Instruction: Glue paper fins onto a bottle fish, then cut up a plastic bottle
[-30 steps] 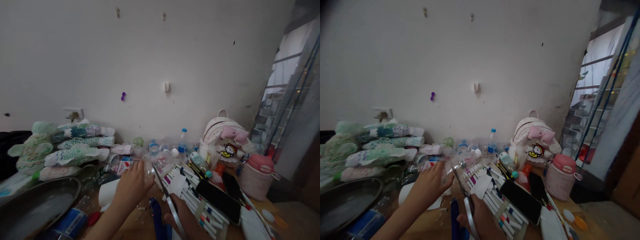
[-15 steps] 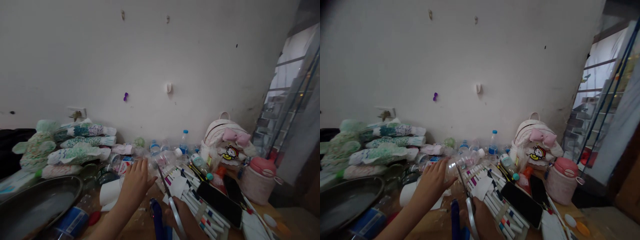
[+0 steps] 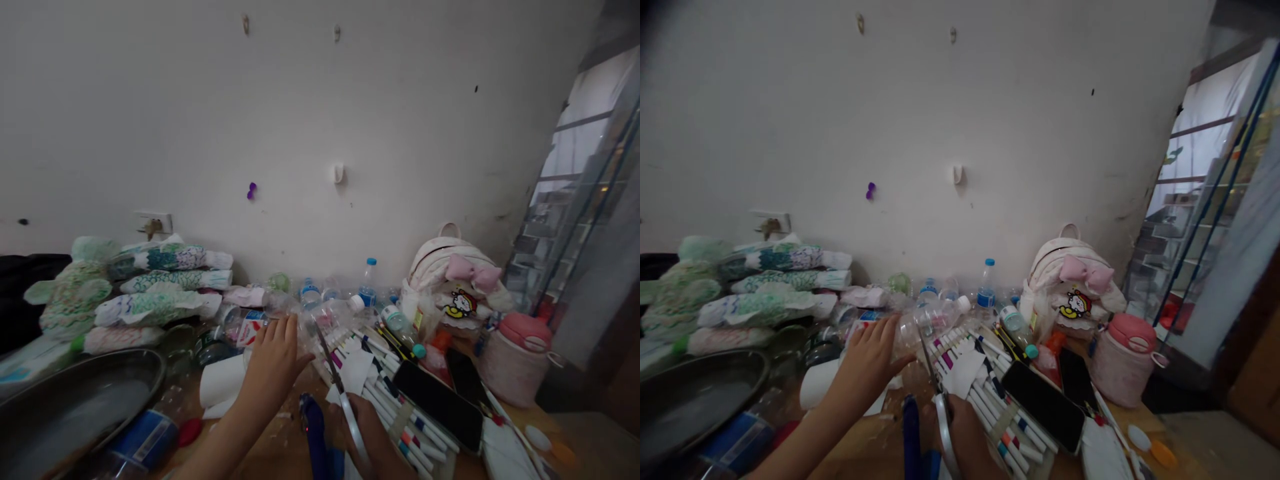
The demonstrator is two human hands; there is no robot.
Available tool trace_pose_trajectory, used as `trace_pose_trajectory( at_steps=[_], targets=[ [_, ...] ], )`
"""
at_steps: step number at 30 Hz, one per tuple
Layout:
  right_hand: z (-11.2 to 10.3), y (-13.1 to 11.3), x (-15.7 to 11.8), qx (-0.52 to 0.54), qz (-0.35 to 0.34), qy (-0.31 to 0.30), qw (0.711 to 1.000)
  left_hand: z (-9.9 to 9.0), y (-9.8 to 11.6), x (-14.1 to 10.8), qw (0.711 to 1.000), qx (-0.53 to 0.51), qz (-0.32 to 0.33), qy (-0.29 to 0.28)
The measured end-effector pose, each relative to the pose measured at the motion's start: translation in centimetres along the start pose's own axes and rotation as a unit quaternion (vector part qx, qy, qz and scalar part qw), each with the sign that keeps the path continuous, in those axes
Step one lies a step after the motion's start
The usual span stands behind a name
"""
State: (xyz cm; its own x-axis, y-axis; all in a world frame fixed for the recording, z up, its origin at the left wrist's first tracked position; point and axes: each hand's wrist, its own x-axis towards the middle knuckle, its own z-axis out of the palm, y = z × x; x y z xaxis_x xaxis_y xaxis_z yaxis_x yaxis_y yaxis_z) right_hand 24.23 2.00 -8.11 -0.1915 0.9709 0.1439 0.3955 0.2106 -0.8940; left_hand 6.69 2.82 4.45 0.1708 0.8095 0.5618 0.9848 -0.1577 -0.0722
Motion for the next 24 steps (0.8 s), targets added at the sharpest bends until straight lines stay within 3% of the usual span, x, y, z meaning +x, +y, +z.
trace_pose_trajectory(
  at_steps=[5,9,12,15,20,22,24],
  targets=[
    [0.1,0.4,0.0,0.012,0.016,0.018,1.000,0.0,-0.3,0.0,1.000,-0.016,-0.001,-0.013],
    [0.1,0.9,0.1,0.005,0.010,0.010,1.000,-1.1,-2.2,0.6,0.992,-0.111,0.028,-0.049],
    [0.4,1.5,0.2,-0.007,0.022,0.011,1.000,-2.0,-4.3,1.1,0.976,-0.203,0.033,-0.072],
    [0.6,2.0,0.2,-0.018,0.024,0.011,0.999,-2.3,-6.2,1.4,0.954,-0.279,-0.013,-0.107],
    [0.2,1.5,-0.1,-0.019,0.027,-0.010,0.999,-1.5,-7.6,1.1,0.884,-0.414,0.018,-0.216],
    [-0.2,0.7,-0.3,-0.030,0.031,-0.024,0.999,-1.3,-7.4,0.8,0.879,-0.421,0.030,-0.224],
    [-0.6,-0.2,-0.7,-0.065,0.027,-0.033,0.997,-1.2,-7.0,0.5,0.897,-0.396,0.024,-0.197]
  ],
)
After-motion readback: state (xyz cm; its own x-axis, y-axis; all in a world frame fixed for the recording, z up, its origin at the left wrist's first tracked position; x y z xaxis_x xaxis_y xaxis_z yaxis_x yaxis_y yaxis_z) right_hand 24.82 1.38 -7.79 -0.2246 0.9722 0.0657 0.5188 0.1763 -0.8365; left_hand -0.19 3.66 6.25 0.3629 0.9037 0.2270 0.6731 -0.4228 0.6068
